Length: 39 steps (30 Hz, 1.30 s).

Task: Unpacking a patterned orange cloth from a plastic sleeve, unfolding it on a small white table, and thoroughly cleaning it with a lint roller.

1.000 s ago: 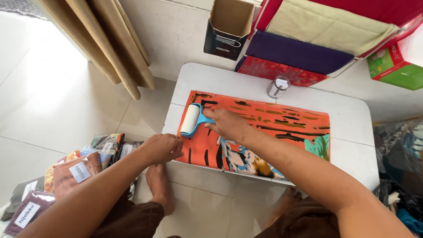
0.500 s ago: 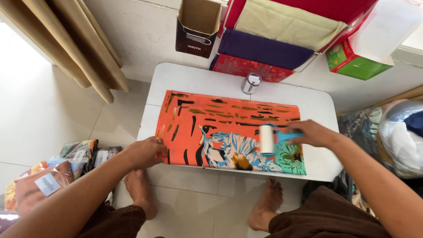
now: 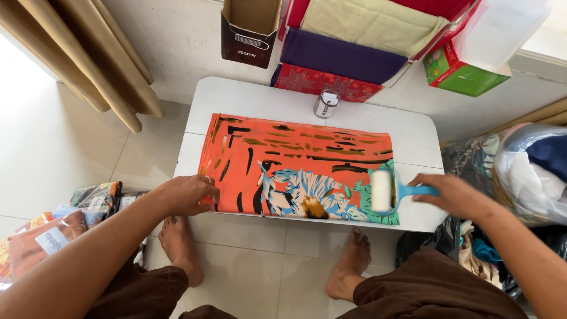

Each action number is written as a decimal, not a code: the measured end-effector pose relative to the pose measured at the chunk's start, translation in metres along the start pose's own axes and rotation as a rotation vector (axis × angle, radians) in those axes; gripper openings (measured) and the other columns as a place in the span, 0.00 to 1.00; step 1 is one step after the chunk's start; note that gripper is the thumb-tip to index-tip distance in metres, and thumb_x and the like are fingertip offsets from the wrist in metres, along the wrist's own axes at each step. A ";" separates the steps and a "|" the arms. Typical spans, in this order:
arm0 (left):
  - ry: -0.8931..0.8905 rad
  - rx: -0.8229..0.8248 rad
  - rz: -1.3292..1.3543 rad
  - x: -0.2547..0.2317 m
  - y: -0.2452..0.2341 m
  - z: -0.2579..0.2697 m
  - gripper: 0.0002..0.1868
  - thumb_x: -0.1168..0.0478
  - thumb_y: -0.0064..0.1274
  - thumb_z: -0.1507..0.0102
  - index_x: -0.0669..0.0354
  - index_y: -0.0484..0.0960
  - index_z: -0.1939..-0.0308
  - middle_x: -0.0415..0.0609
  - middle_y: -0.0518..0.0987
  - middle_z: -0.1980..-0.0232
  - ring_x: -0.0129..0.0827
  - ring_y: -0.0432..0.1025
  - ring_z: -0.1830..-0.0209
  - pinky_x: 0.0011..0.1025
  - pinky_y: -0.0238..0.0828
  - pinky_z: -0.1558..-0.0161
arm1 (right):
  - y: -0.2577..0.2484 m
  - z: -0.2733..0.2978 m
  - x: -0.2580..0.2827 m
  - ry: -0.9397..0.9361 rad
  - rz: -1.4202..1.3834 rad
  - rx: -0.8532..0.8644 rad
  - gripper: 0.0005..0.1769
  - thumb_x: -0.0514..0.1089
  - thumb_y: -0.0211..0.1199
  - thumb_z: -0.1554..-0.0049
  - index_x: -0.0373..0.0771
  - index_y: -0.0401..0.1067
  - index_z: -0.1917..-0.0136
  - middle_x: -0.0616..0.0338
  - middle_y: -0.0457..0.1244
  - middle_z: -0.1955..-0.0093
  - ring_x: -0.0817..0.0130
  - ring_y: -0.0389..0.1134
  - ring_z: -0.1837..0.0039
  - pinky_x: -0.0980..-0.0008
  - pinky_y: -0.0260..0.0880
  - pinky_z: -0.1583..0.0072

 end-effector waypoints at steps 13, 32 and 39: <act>0.042 -0.058 -0.179 0.019 0.016 -0.002 0.05 0.58 0.57 0.40 0.47 0.83 0.61 0.45 0.80 0.59 0.41 0.77 0.53 0.41 0.75 0.51 | 0.067 -0.033 0.203 -0.511 0.031 0.153 0.25 0.62 0.56 0.38 0.66 0.61 0.29 0.64 0.69 0.40 0.55 0.69 0.36 0.50 0.70 0.36; -0.198 -0.140 0.671 0.040 0.002 0.002 0.18 0.65 0.48 0.42 0.51 0.76 0.48 0.53 0.83 0.57 0.53 0.76 0.48 0.50 0.74 0.46 | 0.056 -0.051 0.342 -0.776 -0.207 0.176 0.17 0.54 0.63 0.39 0.51 0.67 0.39 0.48 0.70 0.45 0.39 0.71 0.41 0.46 0.70 0.42; -0.343 0.105 0.297 0.057 0.051 -0.022 0.19 0.51 0.63 0.46 0.39 0.83 0.52 0.39 0.82 0.54 0.38 0.77 0.45 0.42 0.75 0.45 | 0.038 -0.064 0.087 -0.288 -0.277 0.237 0.27 0.54 0.78 0.54 0.46 0.78 0.43 0.41 0.72 0.51 0.41 0.71 0.43 0.47 0.70 0.41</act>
Point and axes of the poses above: each hand's wrist, its own z-axis away from the middle knuckle, its own y-axis out of the palm, x = y × z, the point moved 9 cm from there along -z, towards the middle knuckle
